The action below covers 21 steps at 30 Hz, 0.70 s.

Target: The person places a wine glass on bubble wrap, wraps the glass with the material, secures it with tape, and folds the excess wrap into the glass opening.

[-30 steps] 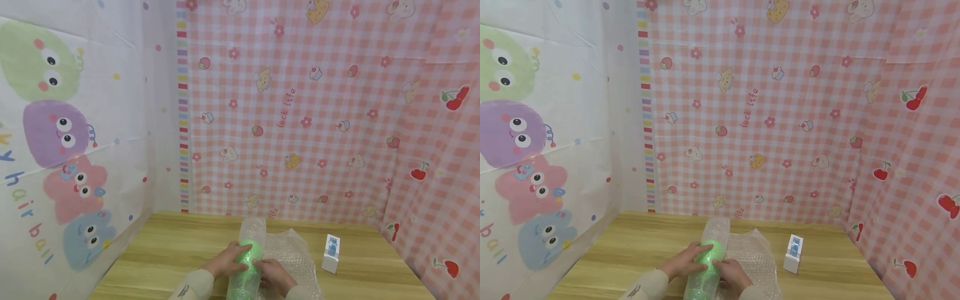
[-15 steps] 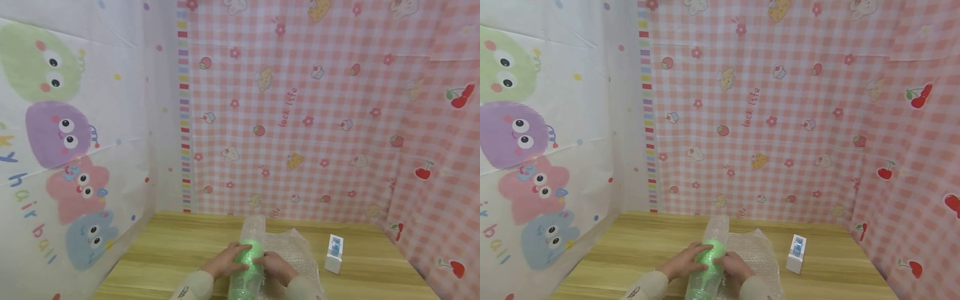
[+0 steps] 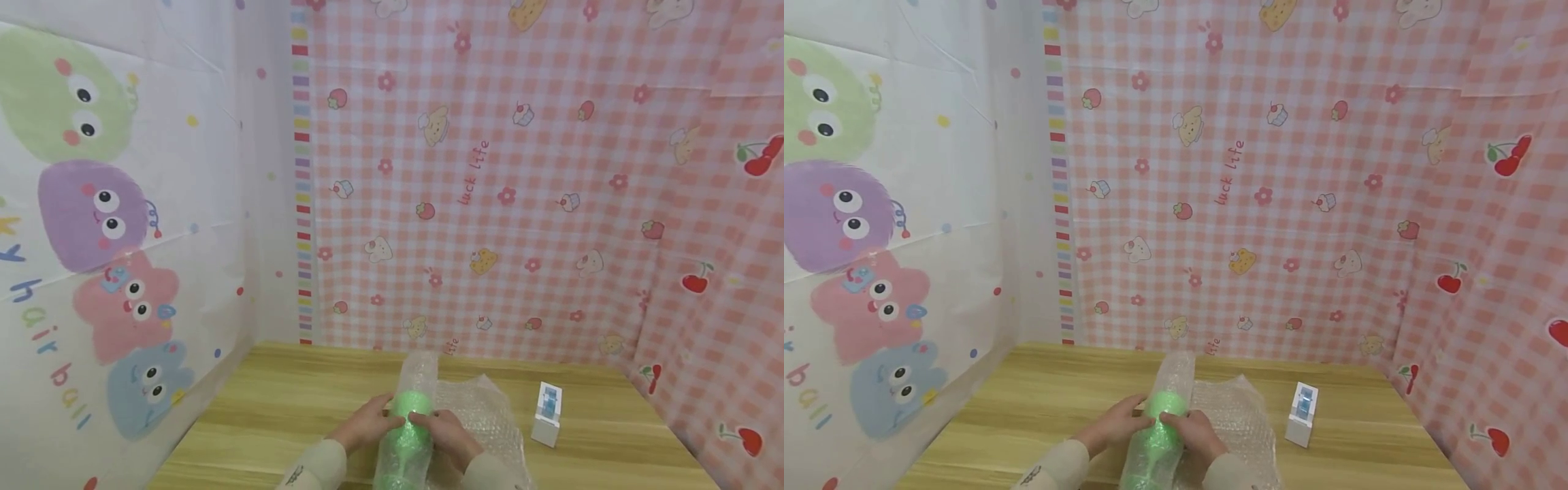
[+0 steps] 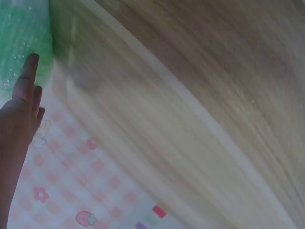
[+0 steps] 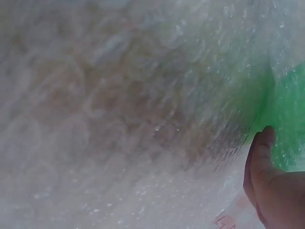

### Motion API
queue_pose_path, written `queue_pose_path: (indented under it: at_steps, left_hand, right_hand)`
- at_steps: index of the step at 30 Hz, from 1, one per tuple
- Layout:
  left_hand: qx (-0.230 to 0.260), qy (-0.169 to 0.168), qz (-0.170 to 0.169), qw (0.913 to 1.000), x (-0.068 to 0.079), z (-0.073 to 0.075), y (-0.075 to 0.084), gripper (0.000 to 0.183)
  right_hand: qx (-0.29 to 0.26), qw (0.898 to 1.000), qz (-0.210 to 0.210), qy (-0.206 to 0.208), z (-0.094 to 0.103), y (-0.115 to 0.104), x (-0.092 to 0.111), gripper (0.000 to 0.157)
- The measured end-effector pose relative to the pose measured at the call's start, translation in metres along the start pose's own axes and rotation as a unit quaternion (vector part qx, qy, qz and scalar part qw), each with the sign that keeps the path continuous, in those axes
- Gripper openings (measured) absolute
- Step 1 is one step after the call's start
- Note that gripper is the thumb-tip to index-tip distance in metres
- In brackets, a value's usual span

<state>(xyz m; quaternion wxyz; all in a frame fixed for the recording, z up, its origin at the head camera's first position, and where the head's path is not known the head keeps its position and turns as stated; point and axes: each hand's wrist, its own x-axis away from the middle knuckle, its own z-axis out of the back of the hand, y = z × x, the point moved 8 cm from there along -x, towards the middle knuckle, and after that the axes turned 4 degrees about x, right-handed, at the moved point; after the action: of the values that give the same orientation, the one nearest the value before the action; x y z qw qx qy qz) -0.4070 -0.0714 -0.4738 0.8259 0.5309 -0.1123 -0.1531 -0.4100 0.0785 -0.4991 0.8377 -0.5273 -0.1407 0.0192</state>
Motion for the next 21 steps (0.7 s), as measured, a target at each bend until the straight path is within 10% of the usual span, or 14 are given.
queue_pose_path:
  at_steps: [7, 21]
  left_hand:
    - [0.030, -0.014, 0.039, 0.9987, 0.000, -0.004, -0.009, 0.060]
    - [0.039, -0.014, 0.061, 0.9973, -0.002, -0.003, -0.015, 0.078]
  right_hand:
    - [-0.020, 0.999, -0.021, 0.029, 0.001, 0.001, 0.004, 0.070]
    - [-0.057, 0.997, 0.028, -0.045, -0.010, 0.010, -0.003, 0.070]
